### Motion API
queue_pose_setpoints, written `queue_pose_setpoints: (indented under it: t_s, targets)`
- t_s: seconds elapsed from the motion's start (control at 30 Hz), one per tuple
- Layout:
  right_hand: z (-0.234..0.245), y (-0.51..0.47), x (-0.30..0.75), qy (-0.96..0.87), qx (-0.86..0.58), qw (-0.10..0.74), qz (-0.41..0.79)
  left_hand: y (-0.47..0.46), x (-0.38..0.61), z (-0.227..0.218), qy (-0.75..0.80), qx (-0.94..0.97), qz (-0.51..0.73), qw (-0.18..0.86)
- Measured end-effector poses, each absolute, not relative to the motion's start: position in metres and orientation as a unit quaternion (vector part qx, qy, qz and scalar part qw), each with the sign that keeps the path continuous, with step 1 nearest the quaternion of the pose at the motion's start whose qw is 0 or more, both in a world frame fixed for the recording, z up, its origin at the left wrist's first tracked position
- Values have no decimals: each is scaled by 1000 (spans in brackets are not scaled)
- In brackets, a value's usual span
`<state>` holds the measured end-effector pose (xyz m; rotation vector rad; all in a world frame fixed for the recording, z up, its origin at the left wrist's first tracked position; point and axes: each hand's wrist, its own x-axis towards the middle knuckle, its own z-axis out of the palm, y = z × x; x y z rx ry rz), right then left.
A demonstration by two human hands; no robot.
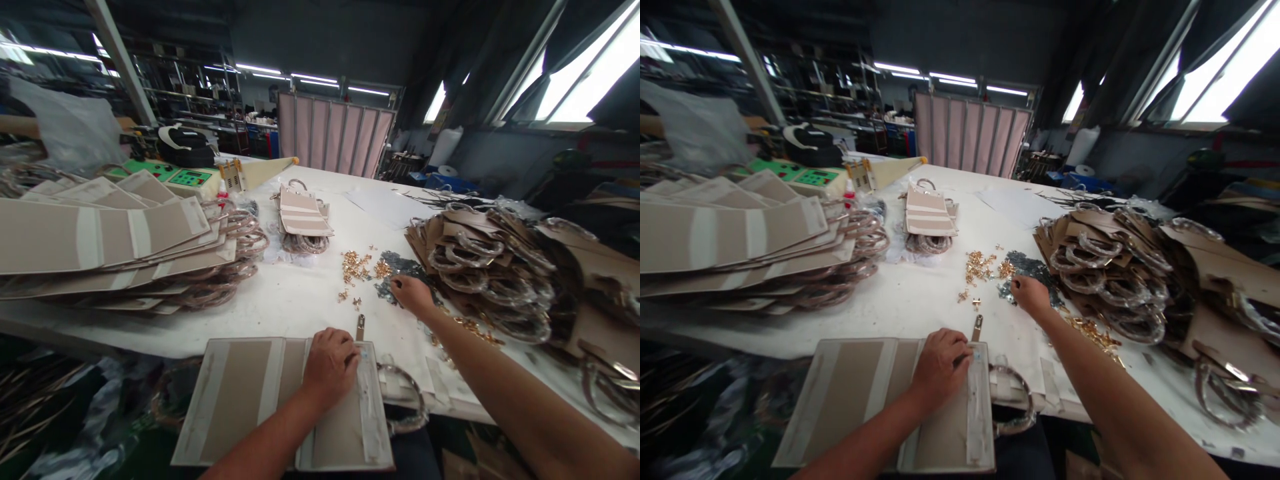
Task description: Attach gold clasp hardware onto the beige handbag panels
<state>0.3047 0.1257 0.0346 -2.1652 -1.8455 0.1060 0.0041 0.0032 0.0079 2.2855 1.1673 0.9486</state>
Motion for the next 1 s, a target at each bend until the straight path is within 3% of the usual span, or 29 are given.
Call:
queue_pose_setpoints:
  t_s: [0.2, 0.43, 0.6, 0.73, 1.0]
  targets:
    - [48, 109, 316, -606, -760, 220, 88, 4, 3, 8, 413, 824, 336, 194]
    - [82, 60, 299, -559, -756, 251, 230, 3, 2, 13, 417, 832, 313, 188]
    - [106, -12, 254, -602, -672, 207, 378, 3, 5, 14, 410, 843, 295, 186]
    - [99, -50, 221, -612, -615, 164, 470, 3, 7, 11, 411, 847, 287, 176]
    - [64, -52, 204, -650, -596, 113, 457, 2, 8, 10, 409, 850, 285, 170]
